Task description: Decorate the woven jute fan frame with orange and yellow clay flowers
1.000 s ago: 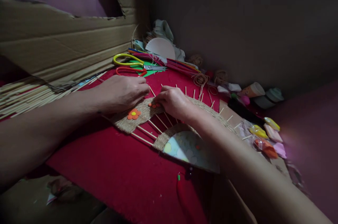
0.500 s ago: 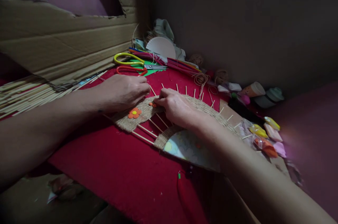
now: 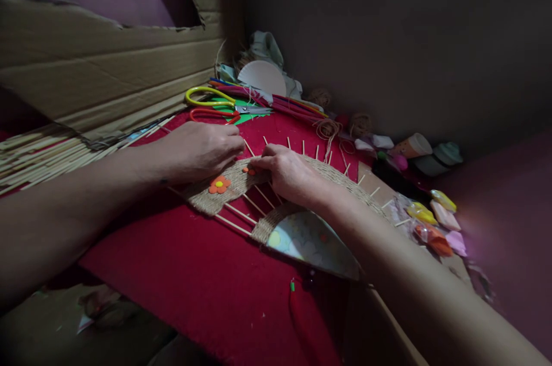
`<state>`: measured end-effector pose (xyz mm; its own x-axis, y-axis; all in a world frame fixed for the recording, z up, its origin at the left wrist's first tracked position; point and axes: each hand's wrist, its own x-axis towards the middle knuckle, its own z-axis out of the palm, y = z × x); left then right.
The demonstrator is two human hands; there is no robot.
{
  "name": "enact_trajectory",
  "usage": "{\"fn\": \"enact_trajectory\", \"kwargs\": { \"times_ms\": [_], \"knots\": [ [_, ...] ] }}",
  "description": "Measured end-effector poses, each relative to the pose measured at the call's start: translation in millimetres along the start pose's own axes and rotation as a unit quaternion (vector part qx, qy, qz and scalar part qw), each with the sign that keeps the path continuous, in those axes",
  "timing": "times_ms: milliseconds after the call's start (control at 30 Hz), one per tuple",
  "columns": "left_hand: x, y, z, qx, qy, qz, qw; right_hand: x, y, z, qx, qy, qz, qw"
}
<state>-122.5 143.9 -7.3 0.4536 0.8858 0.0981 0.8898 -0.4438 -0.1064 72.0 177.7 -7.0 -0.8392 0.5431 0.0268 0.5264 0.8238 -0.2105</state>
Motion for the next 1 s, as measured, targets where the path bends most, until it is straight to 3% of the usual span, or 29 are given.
{"fn": "enact_trajectory", "kwargs": {
  "times_ms": [167,300,433,500,567,767,1000],
  "knots": [
    [-0.1,0.5,-2.7,-0.002,-0.010,-0.017,1.000,-2.5,-0.4,-5.6,0.007,0.039,0.013,0.999],
    [0.6,-3.0,-4.3,-0.009,-0.010,-0.083,0.996,-27.8,-3.3,-32.8,-0.024,0.092,0.052,0.994],
    [3.6,-10.7,-0.9,-0.024,-0.027,-0.148,0.988,-77.9,-7.6,-54.0,-0.066,-0.040,0.106,0.991],
    [5.6,-14.2,2.3,-0.048,-0.027,-0.134,0.989,-100.8,-11.2,-51.6,-0.059,-0.095,0.137,0.984],
    [7.4,-17.2,5.6,-0.068,-0.035,-0.111,0.991,-115.9,-15.5,-41.9,-0.054,-0.109,0.159,0.980],
    [10.6,-28.2,12.3,-0.133,-0.060,-0.036,0.989,-123.4,-23.8,-16.5,-0.038,-0.037,0.160,0.986],
    [9.0,-30.1,12.9,-0.132,-0.048,0.009,0.990,-115.4,-22.5,-31.5,0.039,0.044,0.191,0.980]
  ]
}}
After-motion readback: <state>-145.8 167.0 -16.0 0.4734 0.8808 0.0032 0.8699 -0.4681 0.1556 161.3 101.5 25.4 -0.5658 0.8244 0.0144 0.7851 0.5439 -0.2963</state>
